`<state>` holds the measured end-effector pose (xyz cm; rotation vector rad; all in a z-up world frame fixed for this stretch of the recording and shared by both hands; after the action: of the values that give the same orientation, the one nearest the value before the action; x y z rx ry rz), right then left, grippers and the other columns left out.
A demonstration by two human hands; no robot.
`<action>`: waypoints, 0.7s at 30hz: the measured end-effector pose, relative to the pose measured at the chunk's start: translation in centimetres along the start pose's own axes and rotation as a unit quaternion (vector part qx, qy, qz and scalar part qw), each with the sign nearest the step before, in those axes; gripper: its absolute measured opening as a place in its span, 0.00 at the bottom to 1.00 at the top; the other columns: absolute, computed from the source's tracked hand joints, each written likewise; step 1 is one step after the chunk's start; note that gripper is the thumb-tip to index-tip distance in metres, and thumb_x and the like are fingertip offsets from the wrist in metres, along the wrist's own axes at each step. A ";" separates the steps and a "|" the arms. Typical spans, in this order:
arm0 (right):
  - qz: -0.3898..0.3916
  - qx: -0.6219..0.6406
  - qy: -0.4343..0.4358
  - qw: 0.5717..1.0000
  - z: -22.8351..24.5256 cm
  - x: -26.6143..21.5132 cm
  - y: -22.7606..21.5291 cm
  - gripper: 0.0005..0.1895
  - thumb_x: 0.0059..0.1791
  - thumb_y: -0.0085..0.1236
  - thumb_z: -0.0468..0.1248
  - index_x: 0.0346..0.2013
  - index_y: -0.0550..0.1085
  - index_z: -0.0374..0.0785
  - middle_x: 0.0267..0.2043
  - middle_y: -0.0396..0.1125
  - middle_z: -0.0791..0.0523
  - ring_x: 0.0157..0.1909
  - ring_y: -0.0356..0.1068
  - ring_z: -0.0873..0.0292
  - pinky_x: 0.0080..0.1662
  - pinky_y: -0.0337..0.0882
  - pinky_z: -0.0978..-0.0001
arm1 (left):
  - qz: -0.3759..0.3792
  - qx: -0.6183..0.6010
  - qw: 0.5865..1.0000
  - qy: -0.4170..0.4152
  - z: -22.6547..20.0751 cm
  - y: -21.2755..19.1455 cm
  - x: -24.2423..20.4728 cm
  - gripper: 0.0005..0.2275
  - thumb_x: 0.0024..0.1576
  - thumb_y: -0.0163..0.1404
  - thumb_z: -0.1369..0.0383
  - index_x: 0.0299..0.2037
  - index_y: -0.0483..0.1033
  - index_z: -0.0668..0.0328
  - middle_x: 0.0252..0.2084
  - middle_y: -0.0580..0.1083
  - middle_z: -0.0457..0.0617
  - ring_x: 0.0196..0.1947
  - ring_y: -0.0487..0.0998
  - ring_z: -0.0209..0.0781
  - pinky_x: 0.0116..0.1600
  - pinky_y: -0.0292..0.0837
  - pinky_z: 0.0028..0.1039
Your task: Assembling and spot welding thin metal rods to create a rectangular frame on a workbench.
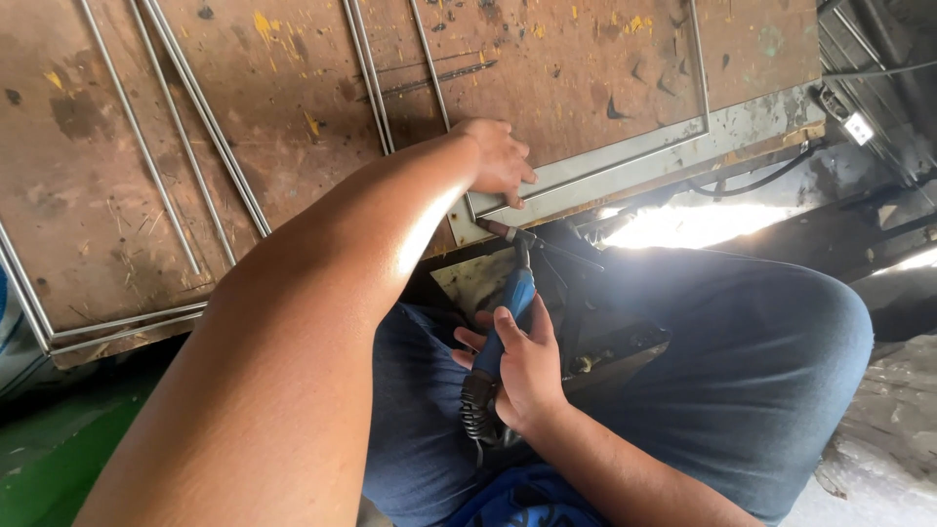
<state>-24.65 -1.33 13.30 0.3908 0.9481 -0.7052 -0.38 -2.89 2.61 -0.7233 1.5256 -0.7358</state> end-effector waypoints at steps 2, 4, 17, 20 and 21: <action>0.000 -0.010 0.002 1.000 0.5 -0.4 0.3 0.18 0.55 0.46 0.35 0.60 0.64 0.42 0.43 0.63 0.44 0.42 0.75 0.37 0.41 0.77 0.45 | 0.012 0.037 0.999 0.006 0.1 0.2 0.3 0.24 0.66 0.45 0.64 0.71 0.57 0.18 0.79 0.48 0.32 0.75 0.52 0.48 0.69 0.57 0.45; -0.023 -0.041 0.007 0.999 1.1 -0.8 0.4 0.26 0.54 0.46 0.35 0.68 0.60 0.47 0.48 0.63 0.43 0.44 0.75 0.37 0.42 0.77 0.47 | -0.015 -0.049 0.998 -0.028 0.6 1.0 1.8 0.28 0.65 0.33 0.44 0.76 0.49 0.35 0.77 0.53 0.45 0.76 0.52 0.41 0.74 0.48 0.46; -0.052 -0.021 0.017 0.998 0.4 0.3 -0.6 0.41 0.54 0.48 0.35 0.79 0.44 0.58 0.47 0.63 0.46 0.39 0.73 0.45 0.42 0.78 0.50 | -0.011 0.006 1.000 0.014 0.3 1.9 1.6 0.22 0.67 0.33 0.53 0.73 0.53 0.32 0.80 0.44 0.35 0.80 0.34 0.33 0.79 0.37 0.44; -0.041 -0.019 0.014 0.999 0.4 0.3 -0.7 0.42 0.54 0.48 0.35 0.79 0.44 0.59 0.46 0.62 0.46 0.40 0.73 0.45 0.41 0.78 0.48 | 0.009 0.045 0.999 0.021 0.0 1.4 1.2 0.24 0.67 0.39 0.60 0.74 0.50 0.22 0.80 0.44 0.33 0.78 0.44 0.37 0.76 0.49 0.44; -0.046 -0.017 0.016 0.999 0.4 0.2 -0.7 0.41 0.54 0.48 0.35 0.79 0.44 0.58 0.46 0.63 0.46 0.40 0.73 0.45 0.41 0.78 0.49 | 0.002 0.017 1.000 0.016 0.0 1.6 1.3 0.24 0.67 0.35 0.56 0.74 0.49 0.27 0.80 0.43 0.35 0.79 0.41 0.37 0.77 0.44 0.44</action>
<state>-24.78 -2.15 13.32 0.3305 1.0126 -0.7675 -0.53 -3.00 0.56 -0.6868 1.5389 -0.7713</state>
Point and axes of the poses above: each hand's wrist, its own x-axis towards the middle knuckle, its own y-axis out of the palm, z = x × y, the point moved 2 cm from there along x, towards the middle knuckle
